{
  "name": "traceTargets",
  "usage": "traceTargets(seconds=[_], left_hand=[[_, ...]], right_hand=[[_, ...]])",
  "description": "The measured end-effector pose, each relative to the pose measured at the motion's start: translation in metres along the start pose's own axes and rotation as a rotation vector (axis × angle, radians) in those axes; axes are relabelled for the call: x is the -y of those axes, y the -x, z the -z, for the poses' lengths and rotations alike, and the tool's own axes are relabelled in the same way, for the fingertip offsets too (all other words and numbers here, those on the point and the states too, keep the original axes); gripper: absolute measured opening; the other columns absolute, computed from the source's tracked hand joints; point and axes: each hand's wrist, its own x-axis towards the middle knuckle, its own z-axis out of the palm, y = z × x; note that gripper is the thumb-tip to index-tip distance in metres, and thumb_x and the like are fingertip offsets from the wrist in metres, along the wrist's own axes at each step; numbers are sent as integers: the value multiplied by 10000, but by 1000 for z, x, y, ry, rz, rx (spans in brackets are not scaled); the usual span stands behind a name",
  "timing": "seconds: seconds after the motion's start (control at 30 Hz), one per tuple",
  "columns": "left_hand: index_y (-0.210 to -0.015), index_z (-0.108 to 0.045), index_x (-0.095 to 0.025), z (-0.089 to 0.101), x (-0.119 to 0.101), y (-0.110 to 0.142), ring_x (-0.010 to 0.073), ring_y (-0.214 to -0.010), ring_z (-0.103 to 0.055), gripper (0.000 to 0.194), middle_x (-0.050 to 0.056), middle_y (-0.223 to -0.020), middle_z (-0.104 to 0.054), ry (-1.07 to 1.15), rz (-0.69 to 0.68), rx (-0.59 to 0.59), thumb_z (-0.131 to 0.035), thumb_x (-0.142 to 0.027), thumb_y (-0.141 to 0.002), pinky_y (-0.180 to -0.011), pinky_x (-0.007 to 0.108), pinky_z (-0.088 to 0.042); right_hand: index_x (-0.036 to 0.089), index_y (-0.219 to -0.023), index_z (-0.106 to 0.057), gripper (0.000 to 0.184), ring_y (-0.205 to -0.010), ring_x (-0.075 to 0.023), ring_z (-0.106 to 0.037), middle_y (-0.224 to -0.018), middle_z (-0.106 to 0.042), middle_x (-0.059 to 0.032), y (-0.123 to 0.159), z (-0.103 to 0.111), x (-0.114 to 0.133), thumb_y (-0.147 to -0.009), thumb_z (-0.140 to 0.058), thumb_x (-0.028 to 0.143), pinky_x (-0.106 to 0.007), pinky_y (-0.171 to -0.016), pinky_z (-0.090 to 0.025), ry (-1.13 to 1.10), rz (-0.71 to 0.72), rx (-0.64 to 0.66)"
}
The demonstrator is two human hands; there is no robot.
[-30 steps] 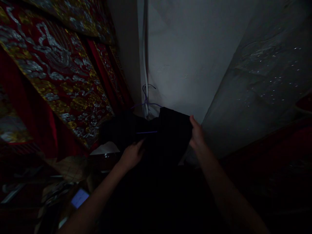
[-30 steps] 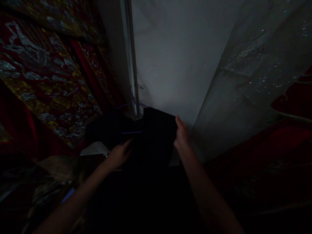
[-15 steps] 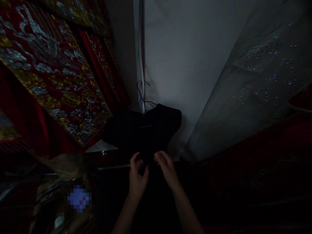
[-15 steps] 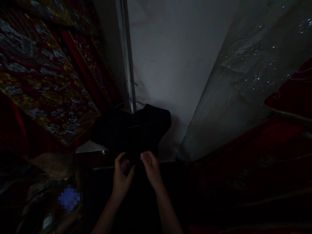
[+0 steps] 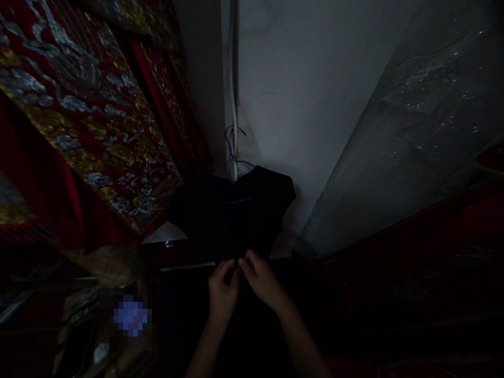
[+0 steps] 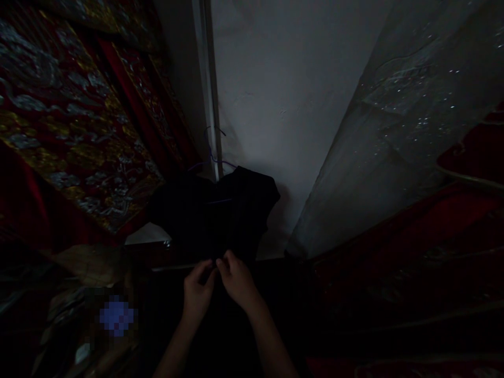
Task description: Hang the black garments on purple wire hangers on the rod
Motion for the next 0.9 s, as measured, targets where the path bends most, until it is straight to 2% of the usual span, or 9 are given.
traceTargets(seconds=[0.17,0.3,0.37,0.5,0.63,0.73,0.8,0.83,0.9], left_hand=[[-845,-745,-188,1,-4,0,205,-781,-708,132,50,-826,-747,-1,-13,-3,-633,-241,-797,-736,308,-567],[-804,-711,-184,-3,-2,-3,193,-745,-692,110,32,-782,-730,-36,13,70,-615,-238,-808,-723,292,-543],[-781,-683,-183,-7,1,-6,189,-728,-681,91,20,-747,-712,-77,17,108,-618,-242,-807,-709,284,-528],[-743,-628,-181,-13,13,-18,181,-695,-658,80,10,-700,-672,-183,-16,190,-589,-218,-802,-668,269,-496],[-719,-618,-175,-5,17,-46,177,-676,-654,66,12,-690,-667,-283,-29,336,-580,-154,-768,-639,258,-479],[-801,-678,-176,8,-7,-78,173,-682,-667,89,6,-708,-689,-288,-36,433,-603,-138,-771,-653,256,-486],[-1109,-679,-197,16,-39,-101,173,-778,-690,277,20,-865,-736,-263,-116,442,-612,-201,-840,-742,271,-512],[-1245,-626,-206,20,-59,-112,172,-831,-687,372,30,-935,-737,-244,-207,361,-604,-236,-875,-791,281,-515],[-1371,-547,-216,24,-97,-133,161,-859,-669,452,33,-980,-723,-216,-383,161,-572,-265,-923,-840,291,-511]], right_hand=[[205,-651,-533,382,-418,-102,-395,-456,-439,53,-2,-2,-5,-854,-510,528,-242,-464,-286,-262,-125,100],[185,-595,-594,396,-326,-85,-336,-367,-429,52,-20,11,11,-738,-605,555,-241,-402,-230,-462,-206,69],[175,-580,-614,361,-322,-77,-330,-360,-430,50,-41,25,31,-707,-638,512,-237,-397,-213,-524,-162,-16],[157,-555,-631,286,-329,-57,-302,-344,-414,53,-91,59,89,-662,-665,419,-229,-399,-183,-631,18,-186],[150,-569,-632,276,-339,-56,-322,-359,-435,48,-110,82,135,-704,-657,389,-224,-401,-200,-620,172,-153],[159,-618,-632,287,-355,-59,-370,-398,-479,48,-98,86,144,-760,-633,407,-211,-403,-231,-567,225,-96],[169,-629,-619,300,-359,-60,-396,-414,-494,51,-88,86,141,-789,-617,423,-205,-406,-249,-516,232,-68],[173,-624,-610,310,-357,-60,-404,-415,-494,53,-85,85,138,-801,-613,428,-205,-409,-257,-485,232,-54],[182,-608,-592,334,-357,-61,-414,-415,-486,56,-81,86,134,-824,-608,436,-209,-422,-277,-434,239,-38]])
